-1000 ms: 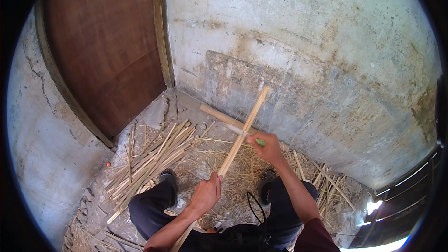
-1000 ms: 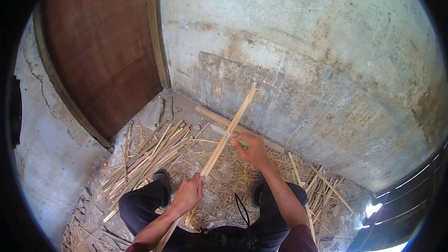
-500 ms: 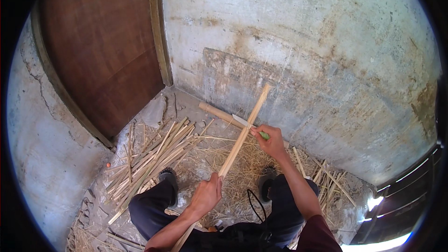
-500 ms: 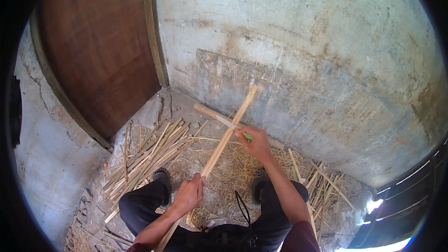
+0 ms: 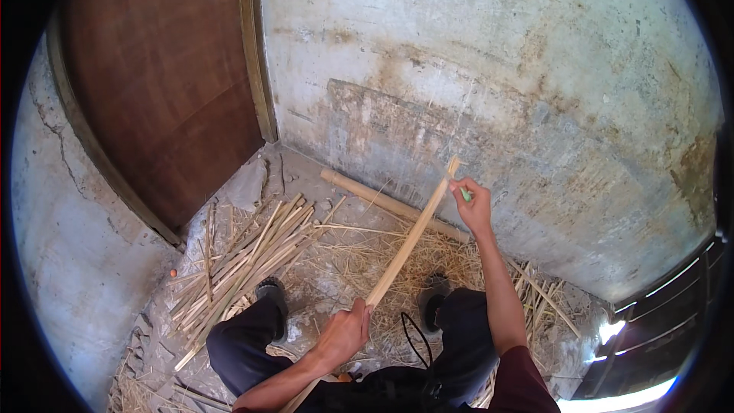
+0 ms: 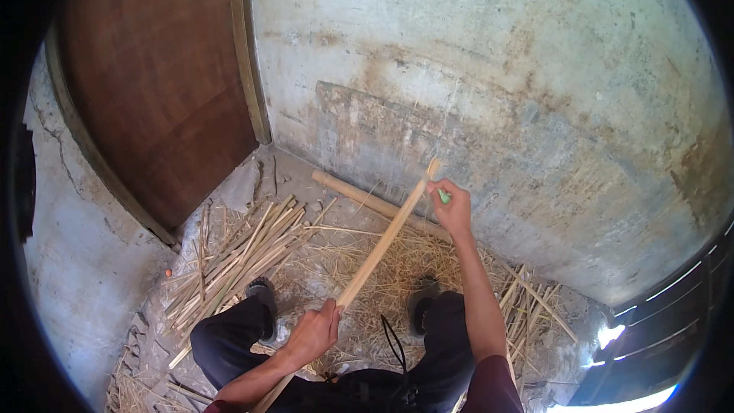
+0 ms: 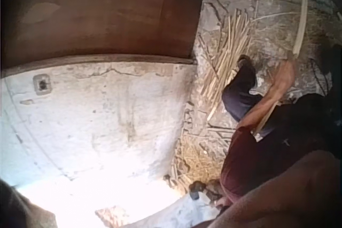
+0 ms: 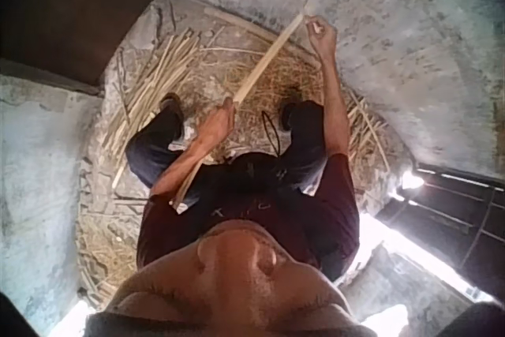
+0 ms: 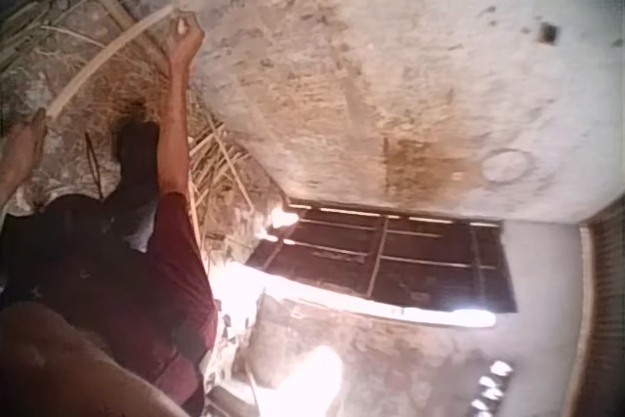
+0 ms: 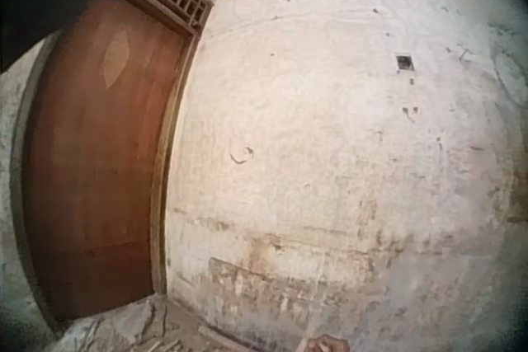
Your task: The person strips thin layers from a bamboo pole using a small knife while sitting down.
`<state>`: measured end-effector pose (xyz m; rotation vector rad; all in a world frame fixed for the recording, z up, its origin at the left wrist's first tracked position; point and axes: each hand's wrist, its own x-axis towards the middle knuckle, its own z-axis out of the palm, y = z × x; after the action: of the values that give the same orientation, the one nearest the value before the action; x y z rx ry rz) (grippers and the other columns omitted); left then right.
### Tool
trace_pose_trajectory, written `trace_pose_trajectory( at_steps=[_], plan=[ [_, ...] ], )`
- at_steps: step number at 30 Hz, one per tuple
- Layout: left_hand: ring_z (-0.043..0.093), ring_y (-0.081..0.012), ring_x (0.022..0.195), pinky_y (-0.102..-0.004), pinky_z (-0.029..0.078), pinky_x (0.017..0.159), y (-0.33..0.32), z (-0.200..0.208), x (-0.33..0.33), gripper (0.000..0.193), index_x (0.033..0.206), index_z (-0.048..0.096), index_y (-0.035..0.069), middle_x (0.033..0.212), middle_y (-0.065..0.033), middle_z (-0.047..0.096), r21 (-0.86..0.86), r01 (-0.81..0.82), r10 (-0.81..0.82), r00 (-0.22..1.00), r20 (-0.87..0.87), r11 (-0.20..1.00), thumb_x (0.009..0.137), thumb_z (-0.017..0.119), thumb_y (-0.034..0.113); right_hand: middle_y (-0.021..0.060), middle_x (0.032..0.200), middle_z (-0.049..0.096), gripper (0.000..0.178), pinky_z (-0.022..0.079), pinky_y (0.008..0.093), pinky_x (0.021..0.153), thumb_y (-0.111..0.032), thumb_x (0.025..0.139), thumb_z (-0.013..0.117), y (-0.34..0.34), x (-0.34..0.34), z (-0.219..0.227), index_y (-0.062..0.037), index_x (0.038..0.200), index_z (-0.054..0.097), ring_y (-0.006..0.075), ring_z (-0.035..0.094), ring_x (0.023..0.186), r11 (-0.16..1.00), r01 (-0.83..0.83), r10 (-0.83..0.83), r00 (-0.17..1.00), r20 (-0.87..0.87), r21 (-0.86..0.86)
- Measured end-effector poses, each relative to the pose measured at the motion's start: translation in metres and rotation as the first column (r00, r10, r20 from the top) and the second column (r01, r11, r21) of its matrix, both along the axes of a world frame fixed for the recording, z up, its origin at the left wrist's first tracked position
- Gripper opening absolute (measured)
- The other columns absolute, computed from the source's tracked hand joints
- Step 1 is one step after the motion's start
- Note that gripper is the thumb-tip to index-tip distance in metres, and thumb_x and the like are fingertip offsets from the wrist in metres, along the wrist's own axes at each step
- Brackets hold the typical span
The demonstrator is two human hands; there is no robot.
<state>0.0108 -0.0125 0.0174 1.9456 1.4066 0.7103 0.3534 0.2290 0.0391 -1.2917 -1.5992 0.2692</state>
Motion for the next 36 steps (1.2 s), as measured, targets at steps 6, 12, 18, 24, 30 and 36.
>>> trace_pose_trajectory(
  at_steps=[6, 12, 18, 24, 30, 36],
  plan=[
    [0.064, -0.0565, 0.060, -0.0650, 0.050, 0.058, 0.003, -0.013, -0.001, 0.025, 0.104, 0.052, -0.003, 0.062, -0.0323, 0.061, -0.003, -0.012, 0.012, 1.000, 0.016, 1.000, 0.114, 0.054, 0.020, 0.0131, 0.101, 0.084, 0.013, 0.056, 0.0304, 0.087, -0.011, 0.102, 0.077, -0.010, -0.005, -0.010, 0.0017, 0.104, 0.077, 0.0090, 0.071, 0.094, 0.989, -0.145, 0.143, 0.986, -0.084, -0.027],
    [0.066, -0.0535, 0.067, -0.0616, 0.050, 0.063, 0.011, -0.003, -0.009, 0.023, 0.104, 0.057, -0.001, 0.068, -0.0284, 0.064, -0.021, -0.064, 0.065, 0.997, 0.045, 0.998, 0.113, 0.053, 0.019, 0.0137, 0.107, 0.084, 0.012, 0.055, 0.0299, 0.089, -0.011, 0.102, 0.079, -0.040, -0.030, -0.007, 0.0013, 0.104, 0.077, 0.0093, 0.072, 0.097, 0.951, -0.272, 0.266, 0.962, -0.062, -0.149],
    [0.066, -0.0393, 0.059, -0.0483, 0.051, 0.059, 0.021, 0.015, -0.023, 0.027, 0.107, 0.064, 0.002, 0.066, -0.0176, 0.063, -0.130, -0.060, 0.085, 0.977, 0.193, 0.990, 0.115, 0.053, 0.025, 0.0068, 0.082, 0.074, 0.024, 0.049, 0.0308, 0.072, -0.011, 0.100, 0.080, -0.068, -0.046, 0.008, -0.0039, 0.120, 0.069, 0.0113, 0.065, 0.077, 0.907, -0.346, 0.355, 0.935, -0.004, -0.239],
    [0.058, -0.0107, 0.054, -0.0326, 0.048, 0.054, 0.030, 0.007, -0.027, 0.029, 0.115, 0.067, 0.003, 0.067, -0.0005, 0.058, -0.268, 0.017, 0.096, 0.910, 0.404, 0.963, 0.117, 0.054, 0.029, 0.0063, 0.074, 0.066, 0.032, 0.046, 0.0346, 0.064, -0.010, 0.097, 0.079, -0.080, -0.062, 0.017, -0.0062, 0.124, 0.062, 0.0150, 0.059, 0.066, 0.929, -0.257, 0.272, 0.962, 0.021, -0.266],
    [0.061, -0.0147, 0.062, -0.0358, 0.049, 0.060, 0.033, 0.010, -0.026, 0.027, 0.117, 0.065, 0.000, 0.072, -0.0098, 0.065, -0.207, -0.060, 0.142, 0.903, 0.406, 0.976, 0.113, 0.063, 0.027, 0.0113, 0.078, 0.072, 0.019, 0.047, 0.0365, 0.062, -0.008, 0.098, 0.073, -0.087, -0.081, 0.011, -0.0034, 0.115, 0.065, 0.0200, 0.065, 0.066, 0.919, -0.323, 0.338, 0.941, 0.030, -0.225],
    [0.062, -0.0188, 0.060, -0.0374, 0.050, 0.059, 0.039, 0.009, -0.026, 0.029, 0.119, 0.063, -0.001, 0.072, -0.0119, 0.066, -0.121, -0.147, 0.184, 0.897, 0.403, 0.982, 0.113, 0.063, 0.027, 0.0152, 0.090, 0.078, 0.010, 0.051, 0.0430, 0.063, -0.009, 0.100, 0.064, -0.095, -0.102, 0.002, -0.0012, 0.100, 0.070, 0.0333, 0.068, 0.065, 0.900, -0.390, 0.422, 0.891, 0.167, -0.194]
  ],
)
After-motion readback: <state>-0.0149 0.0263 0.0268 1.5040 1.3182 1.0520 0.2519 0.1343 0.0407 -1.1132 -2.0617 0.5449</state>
